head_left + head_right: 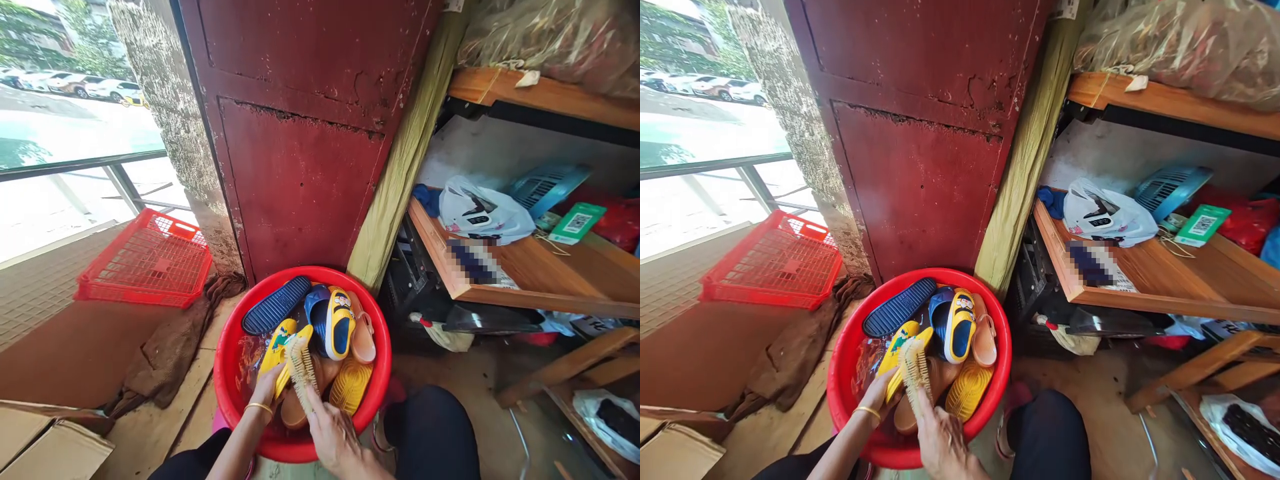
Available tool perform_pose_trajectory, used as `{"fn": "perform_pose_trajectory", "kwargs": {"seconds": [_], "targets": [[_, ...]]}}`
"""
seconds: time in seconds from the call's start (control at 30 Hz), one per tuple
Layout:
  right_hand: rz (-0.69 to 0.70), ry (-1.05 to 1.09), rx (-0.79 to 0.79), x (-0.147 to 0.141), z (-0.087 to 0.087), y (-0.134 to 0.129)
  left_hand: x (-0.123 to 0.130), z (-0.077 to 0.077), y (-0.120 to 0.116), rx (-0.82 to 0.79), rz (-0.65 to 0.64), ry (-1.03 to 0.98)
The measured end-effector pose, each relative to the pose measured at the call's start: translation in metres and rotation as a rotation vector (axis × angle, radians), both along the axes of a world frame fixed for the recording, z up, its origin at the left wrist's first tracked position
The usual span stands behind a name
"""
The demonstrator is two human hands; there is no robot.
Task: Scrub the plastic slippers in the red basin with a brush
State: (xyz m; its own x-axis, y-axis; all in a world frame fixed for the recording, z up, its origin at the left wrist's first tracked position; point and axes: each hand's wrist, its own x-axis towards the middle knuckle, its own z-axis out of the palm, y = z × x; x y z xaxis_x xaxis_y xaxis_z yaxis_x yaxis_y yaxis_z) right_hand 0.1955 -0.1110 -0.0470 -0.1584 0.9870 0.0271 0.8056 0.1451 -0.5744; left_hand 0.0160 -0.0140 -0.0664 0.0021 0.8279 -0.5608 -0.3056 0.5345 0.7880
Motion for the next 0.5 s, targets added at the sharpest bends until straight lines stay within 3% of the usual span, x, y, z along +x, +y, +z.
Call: {"fn": "perform_pose_trajectory", "kwargs": {"seconds": [0.1,0.23,0.37,0.5], "targets": [[-0.040,-0.085,0.025,0.006,0.006,0.009,0.002,0.002,0.000,-0.065,0.017,-0.100],[-0.083,-0.050,0.035,0.032,0.038,0.028,-0.002,0.010,0.001,-0.006,0.128,-0.101],[0.012,0.051,-0.061,0.036,0.063,0.002,-0.006,0.015,0.002,0.152,0.232,0.107],[0.134,-0.016,-0.238,0.021,0.074,-0.027,0.000,0.018,0.003,0.419,0.227,0.299]]}}
